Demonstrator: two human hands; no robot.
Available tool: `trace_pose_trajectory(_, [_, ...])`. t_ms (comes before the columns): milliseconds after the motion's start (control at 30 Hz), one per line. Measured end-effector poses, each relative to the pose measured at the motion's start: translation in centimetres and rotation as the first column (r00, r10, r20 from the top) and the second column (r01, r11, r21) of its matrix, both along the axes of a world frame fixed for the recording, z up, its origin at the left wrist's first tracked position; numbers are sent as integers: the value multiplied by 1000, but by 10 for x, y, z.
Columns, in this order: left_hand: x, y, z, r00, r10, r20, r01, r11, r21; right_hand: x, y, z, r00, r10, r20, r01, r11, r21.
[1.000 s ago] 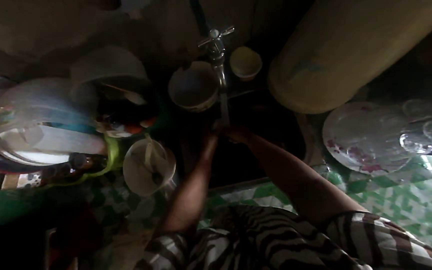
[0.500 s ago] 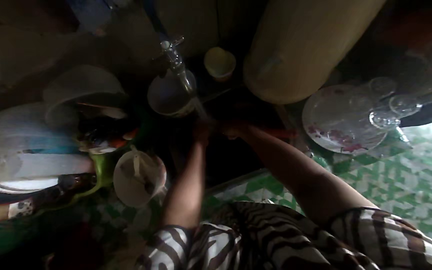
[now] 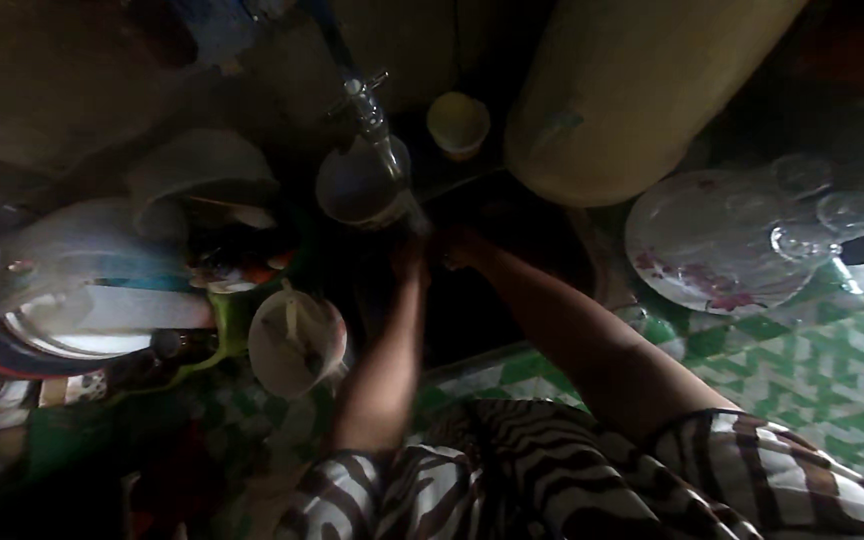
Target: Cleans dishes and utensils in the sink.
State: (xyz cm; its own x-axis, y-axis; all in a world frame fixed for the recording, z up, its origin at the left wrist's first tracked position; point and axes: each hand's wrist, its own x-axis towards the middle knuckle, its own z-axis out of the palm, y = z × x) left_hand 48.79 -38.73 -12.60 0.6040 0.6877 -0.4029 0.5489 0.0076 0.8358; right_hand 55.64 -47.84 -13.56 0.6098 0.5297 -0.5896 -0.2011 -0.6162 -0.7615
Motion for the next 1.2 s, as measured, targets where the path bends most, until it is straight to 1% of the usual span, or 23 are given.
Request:
trace_pose_trajectory(33, [1,5,-1,999,-17,37,15,999,33,2,1,2,1000,11,0,-11,1000,2])
trace_pose_trajectory(100, [6,9,-1,986,20,165,-25,999,30,4,-2,9,999,45,9,-45,999,-1])
trace_pose_trajectory(167, [7,10,-2,972,-13,234,2,999,47,9,-8,15,997,68,-25,-69,997,-26])
trace_pose_trajectory(200, [6,10,-4,974,-65,219,48,995,85,12,-11,12,998,60,-30,-61,998,-35])
trace_pose_trajectory(267, [4,9,-4,979,-185,86,170,974,151,16,-18,11,998,66,0,-66,995,-74])
trace_pose_trajectory(333, [4,5,0,952,-292,-95,302,947,107,19,-25,4,992,109,59,-100,986,-133])
trace_pose_trajectory(367, [6,1,2,934,-313,-170,330,940,82,18,-29,5,990,121,70,-109,982,-156])
trace_pose_trajectory(433, [12,-1,3,902,-343,-263,373,925,70,16,-35,8,980,186,71,-167,963,-210])
trace_pose_trajectory(500, [16,-4,10,879,-372,-300,414,905,92,14,-38,15,959,273,74,-242,927,-285])
trace_pose_trajectory(533, [18,-3,11,877,-396,-273,437,893,107,13,-39,20,953,296,66,-264,917,-300])
trace_pose_trajectory(600, [22,4,9,866,-457,-203,489,858,158,11,-41,27,962,269,39,-249,930,-272])
trace_pose_trajectory(633, [23,6,11,857,-473,-205,509,837,199,11,-41,26,974,226,33,-212,949,-235])
trace_pose_trajectory(667, [24,8,10,866,-468,-175,498,836,230,12,-41,20,986,160,37,-151,972,-178])
trace_pose_trajectory(733, [24,12,6,901,-416,-125,434,868,240,17,-34,2,999,17,33,-15,998,-66])
trace_pose_trajectory(767, [23,13,2,925,-370,-91,381,900,214,17,-31,2,999,-46,21,46,999,-17])
trace_pose_trajectory(833, [17,9,-1,964,-260,-57,265,958,110,13,-26,18,992,-130,-8,130,991,29])
trace_pose_trajectory(900, [7,0,1,988,-151,22,151,989,3,10,-20,23,992,-124,39,123,992,32])
trace_pose_trajectory(1000, [-3,-7,0,995,-68,67,75,992,-102,12,-11,3,983,-52,179,45,998,45])
trace_pose_trajectory(1033, [-4,-7,-3,996,-40,85,50,991,-126,12,-8,0,982,-60,178,47,996,74])
trace_pose_trajectory(1067, [-5,-6,-5,996,-23,91,35,991,-130,9,-5,-1,987,-83,140,66,991,119])
trace_pose_trajectory(1100, [-6,-5,-7,996,-22,83,31,994,-109,3,-5,4,993,-110,47,99,976,196])
trace_pose_trajectory(1133, [-6,-2,-5,999,-41,31,43,997,-65,-2,-7,10,988,-137,-74,152,953,262])
trace_pose_trajectory(1200, [-3,3,-1,996,-65,-63,67,997,25,-4,-8,9,955,-170,-241,247,908,337])
